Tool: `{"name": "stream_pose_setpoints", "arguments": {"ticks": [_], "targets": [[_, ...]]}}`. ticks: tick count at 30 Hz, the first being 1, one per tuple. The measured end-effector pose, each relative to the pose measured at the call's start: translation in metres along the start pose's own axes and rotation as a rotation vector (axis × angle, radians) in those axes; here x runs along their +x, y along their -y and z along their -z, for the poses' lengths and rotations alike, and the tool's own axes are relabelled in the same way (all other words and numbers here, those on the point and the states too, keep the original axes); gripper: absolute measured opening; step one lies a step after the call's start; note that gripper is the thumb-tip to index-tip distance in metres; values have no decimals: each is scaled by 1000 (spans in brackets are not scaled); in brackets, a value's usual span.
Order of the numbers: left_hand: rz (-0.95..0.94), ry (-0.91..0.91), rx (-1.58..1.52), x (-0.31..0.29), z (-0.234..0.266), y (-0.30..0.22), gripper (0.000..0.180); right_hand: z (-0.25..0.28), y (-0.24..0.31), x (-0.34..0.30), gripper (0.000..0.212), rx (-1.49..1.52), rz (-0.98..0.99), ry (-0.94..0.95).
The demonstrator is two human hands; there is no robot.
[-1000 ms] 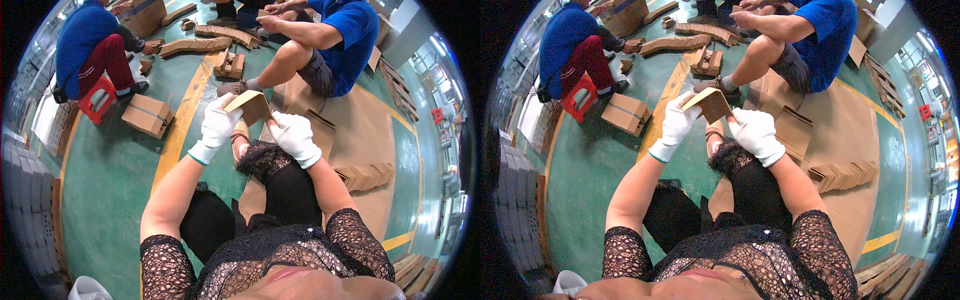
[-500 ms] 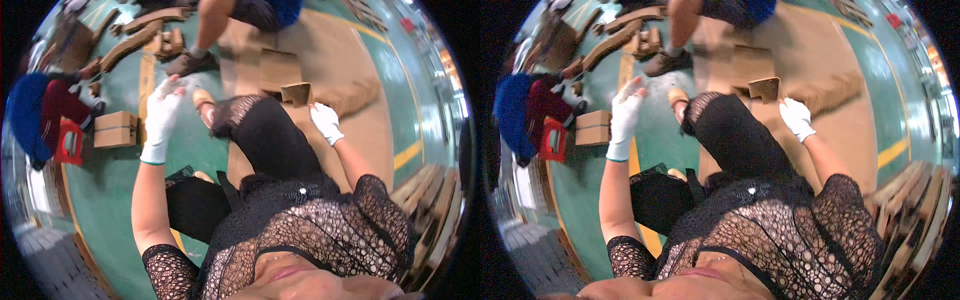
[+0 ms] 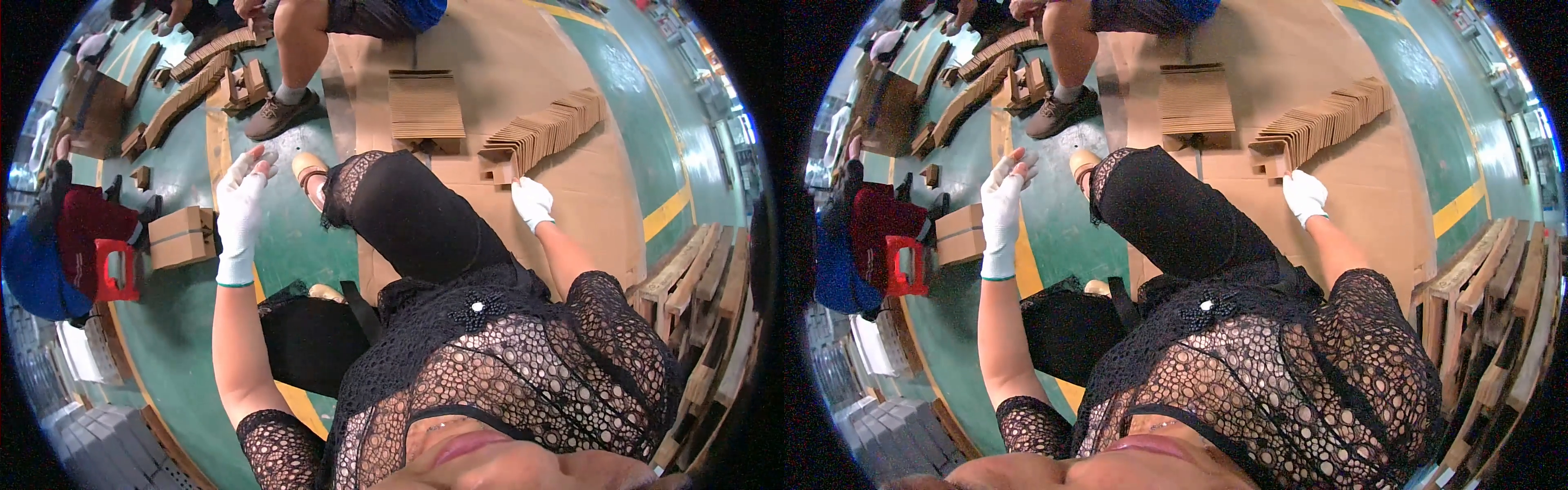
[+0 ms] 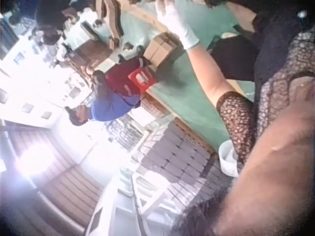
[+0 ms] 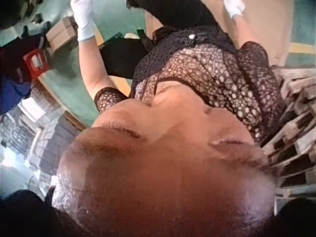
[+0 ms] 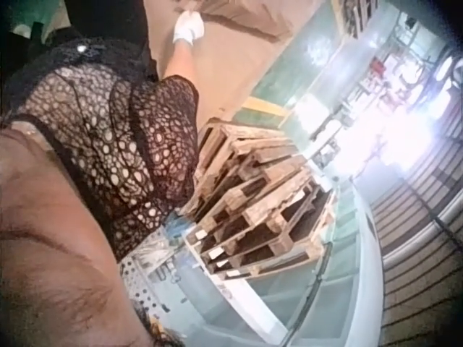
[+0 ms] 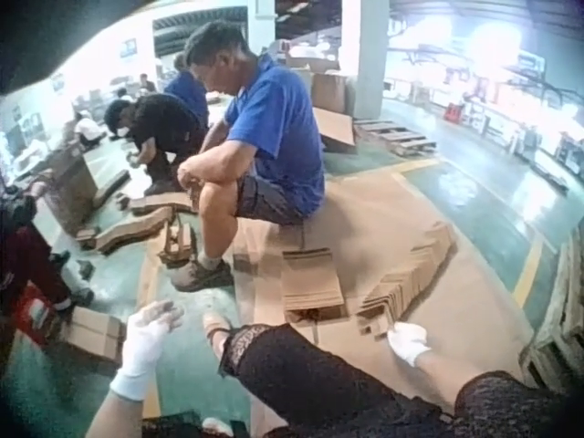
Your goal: The person folds pre-cut flat cardboard pieces by hand into specific angles and shapes for packaging.
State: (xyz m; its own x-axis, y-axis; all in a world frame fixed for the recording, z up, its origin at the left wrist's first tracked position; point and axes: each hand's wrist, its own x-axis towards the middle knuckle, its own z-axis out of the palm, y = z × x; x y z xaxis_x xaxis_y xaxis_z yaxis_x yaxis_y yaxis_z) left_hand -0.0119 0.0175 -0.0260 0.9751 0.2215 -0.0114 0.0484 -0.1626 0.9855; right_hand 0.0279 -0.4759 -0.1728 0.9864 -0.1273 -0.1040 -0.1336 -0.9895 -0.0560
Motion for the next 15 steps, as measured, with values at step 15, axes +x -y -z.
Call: {"name": "stream_pose_setpoints", "arguments": {"ticks": [15], "targets": [[-1, 19, -42, -3, 12, 8, 39, -1, 7, 3, 45, 72, -193, 0]]}}
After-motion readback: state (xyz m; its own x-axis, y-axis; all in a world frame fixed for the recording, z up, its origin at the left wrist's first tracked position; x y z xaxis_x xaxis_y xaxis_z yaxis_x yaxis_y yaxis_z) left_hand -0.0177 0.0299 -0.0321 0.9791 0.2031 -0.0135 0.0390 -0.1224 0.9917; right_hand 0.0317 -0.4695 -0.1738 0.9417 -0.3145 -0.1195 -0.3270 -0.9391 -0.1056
